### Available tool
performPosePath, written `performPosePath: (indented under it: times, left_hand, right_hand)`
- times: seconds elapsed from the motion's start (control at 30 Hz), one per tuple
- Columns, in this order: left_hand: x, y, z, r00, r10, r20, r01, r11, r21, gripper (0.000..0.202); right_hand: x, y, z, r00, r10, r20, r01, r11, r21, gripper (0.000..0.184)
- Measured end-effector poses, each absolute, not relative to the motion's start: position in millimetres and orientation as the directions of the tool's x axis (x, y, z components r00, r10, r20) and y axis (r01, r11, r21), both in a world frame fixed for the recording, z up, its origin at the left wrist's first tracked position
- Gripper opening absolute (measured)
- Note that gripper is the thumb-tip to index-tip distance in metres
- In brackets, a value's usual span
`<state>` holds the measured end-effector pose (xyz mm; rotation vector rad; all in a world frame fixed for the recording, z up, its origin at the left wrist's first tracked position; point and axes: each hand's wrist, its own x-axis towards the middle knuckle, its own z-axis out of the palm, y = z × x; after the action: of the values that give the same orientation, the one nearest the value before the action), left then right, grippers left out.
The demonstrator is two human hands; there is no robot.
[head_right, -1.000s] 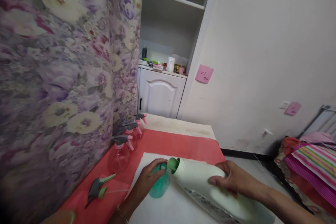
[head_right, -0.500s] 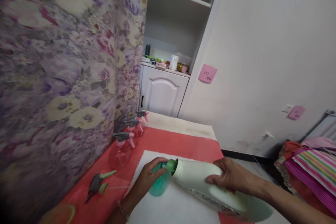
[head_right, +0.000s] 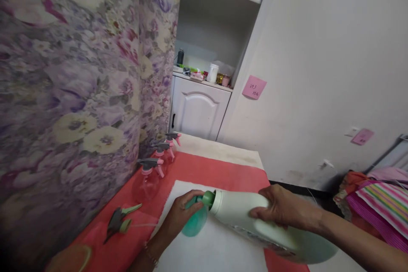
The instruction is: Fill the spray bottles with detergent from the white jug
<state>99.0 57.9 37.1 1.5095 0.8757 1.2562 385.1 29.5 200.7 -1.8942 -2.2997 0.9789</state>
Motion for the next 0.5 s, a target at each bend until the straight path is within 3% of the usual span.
performPosePath:
  times: [0.5]
  left_hand:
    - [99,58,34,0.203,0.934,0.294,-0.083,-0.282,0.956,0.027]
  right_hand:
    - [377,32,214,-0.255,0.882,-0.397,0.910,0.080,-0.406,0.049]
